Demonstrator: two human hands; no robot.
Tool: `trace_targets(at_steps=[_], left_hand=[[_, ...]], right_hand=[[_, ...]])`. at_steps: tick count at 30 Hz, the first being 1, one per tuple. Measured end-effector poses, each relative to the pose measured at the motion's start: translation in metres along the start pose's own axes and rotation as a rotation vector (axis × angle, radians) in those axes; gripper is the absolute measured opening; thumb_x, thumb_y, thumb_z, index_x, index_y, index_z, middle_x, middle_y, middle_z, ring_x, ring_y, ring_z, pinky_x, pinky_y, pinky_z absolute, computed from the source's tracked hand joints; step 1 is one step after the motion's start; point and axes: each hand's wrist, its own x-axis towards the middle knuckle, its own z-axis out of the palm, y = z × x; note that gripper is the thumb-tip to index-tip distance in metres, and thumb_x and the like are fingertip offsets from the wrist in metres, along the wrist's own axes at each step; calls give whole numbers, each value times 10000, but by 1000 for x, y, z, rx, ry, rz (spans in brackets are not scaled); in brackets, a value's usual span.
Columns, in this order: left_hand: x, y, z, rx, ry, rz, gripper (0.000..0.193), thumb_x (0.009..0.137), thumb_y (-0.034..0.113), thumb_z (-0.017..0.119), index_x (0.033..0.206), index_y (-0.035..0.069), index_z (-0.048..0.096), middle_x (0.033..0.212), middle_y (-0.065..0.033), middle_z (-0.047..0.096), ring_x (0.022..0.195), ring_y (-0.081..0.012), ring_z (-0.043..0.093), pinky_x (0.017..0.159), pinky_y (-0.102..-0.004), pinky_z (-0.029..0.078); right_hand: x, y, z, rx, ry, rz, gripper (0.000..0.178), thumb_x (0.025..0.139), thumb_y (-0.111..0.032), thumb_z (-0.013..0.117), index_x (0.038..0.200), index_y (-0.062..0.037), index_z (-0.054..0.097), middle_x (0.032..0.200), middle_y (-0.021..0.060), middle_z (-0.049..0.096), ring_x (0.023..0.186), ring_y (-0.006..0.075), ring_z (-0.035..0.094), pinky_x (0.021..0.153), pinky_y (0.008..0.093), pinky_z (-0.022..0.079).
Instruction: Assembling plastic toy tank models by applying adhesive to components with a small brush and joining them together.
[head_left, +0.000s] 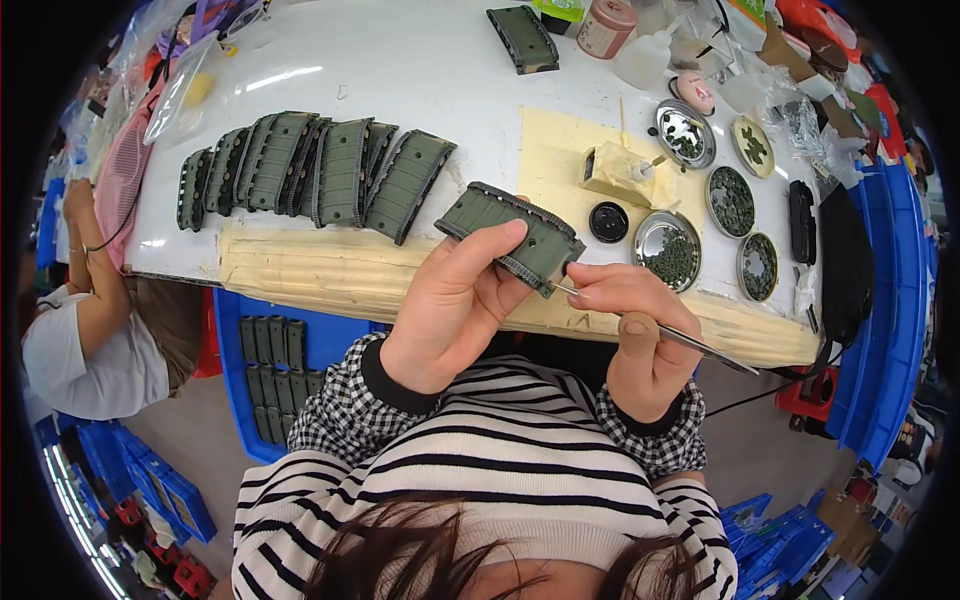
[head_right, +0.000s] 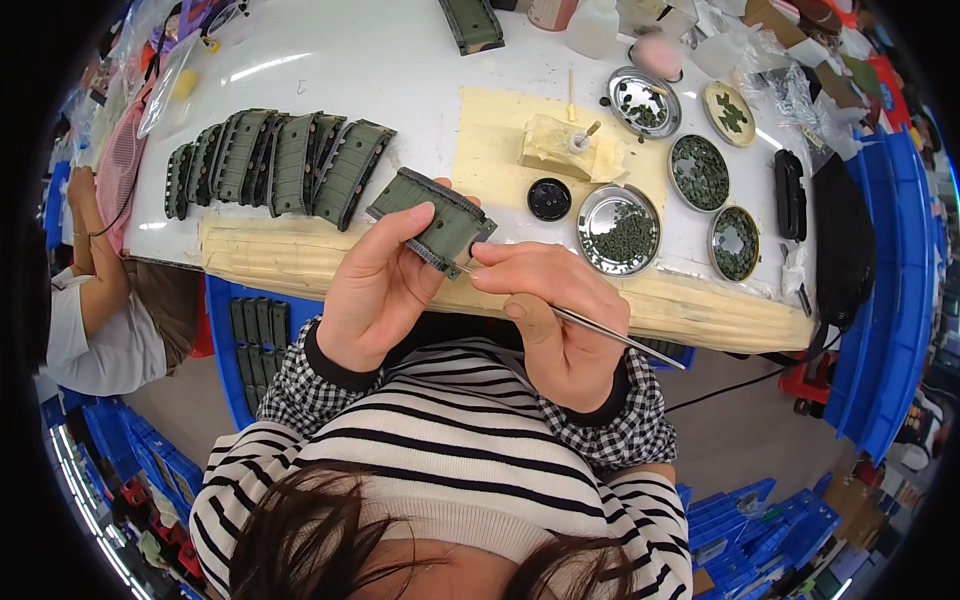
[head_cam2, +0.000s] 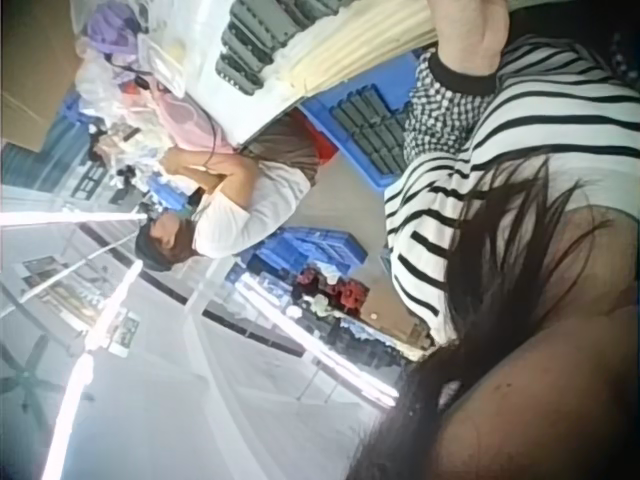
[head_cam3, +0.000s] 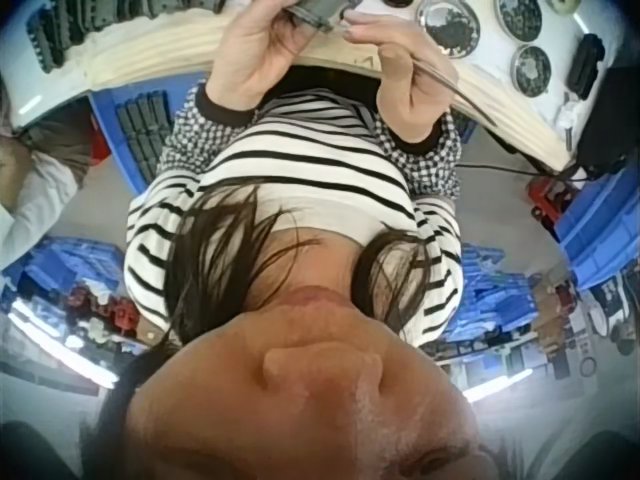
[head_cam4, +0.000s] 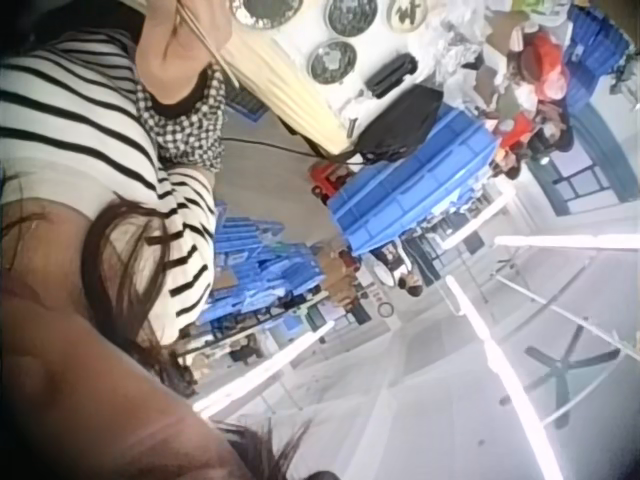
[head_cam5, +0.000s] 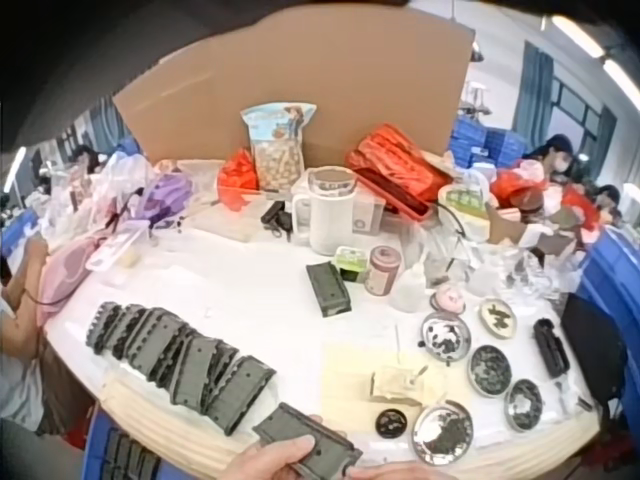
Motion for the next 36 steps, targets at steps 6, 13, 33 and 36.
trace_targets(at_steps=[6, 13, 33, 36], left_hand=[[0, -1, -2, -9, -3, -15, 315, 949, 124, 529, 1234, -2, 488, 1186, -150, 604, 1069, -189, 620, 914, -286, 533], [0, -1, -2, -14, 6, -18, 338, 940, 116, 542, 1251, -1, 479, 1197, -158, 598, 1089, -196, 612, 928, -296, 528], [-1, -1, 2, -4, -39, -27, 386, 938, 127, 534, 1298, 17, 446, 1215, -179, 581, 1123, -218, 588, 951, -354, 497], [-1, -1, 2, -8, -37, -29, 384, 937, 125, 534, 1295, 16, 448, 1215, -180, 581, 1125, -221, 587, 953, -357, 495]], right_hand=[[-1, 0, -1, -22, -5, 11, 215, 945, -162, 562, 965, 17, 679, 994, 185, 688, 890, 268, 661, 790, 319, 507], [1, -2, 0, -65, -23, -10, 154, 891, -101, 603, 957, 16, 678, 976, 174, 690, 886, 282, 667, 773, 321, 513], [4, -16, -8, -184, -133, -133, 226, 795, -30, 680, 1017, 6, 653, 970, 154, 674, 963, 320, 658, 827, 370, 523], [4, -17, -8, -182, -142, -129, 226, 795, -33, 681, 1016, 8, 653, 972, 156, 674, 964, 320, 657, 829, 372, 522]])
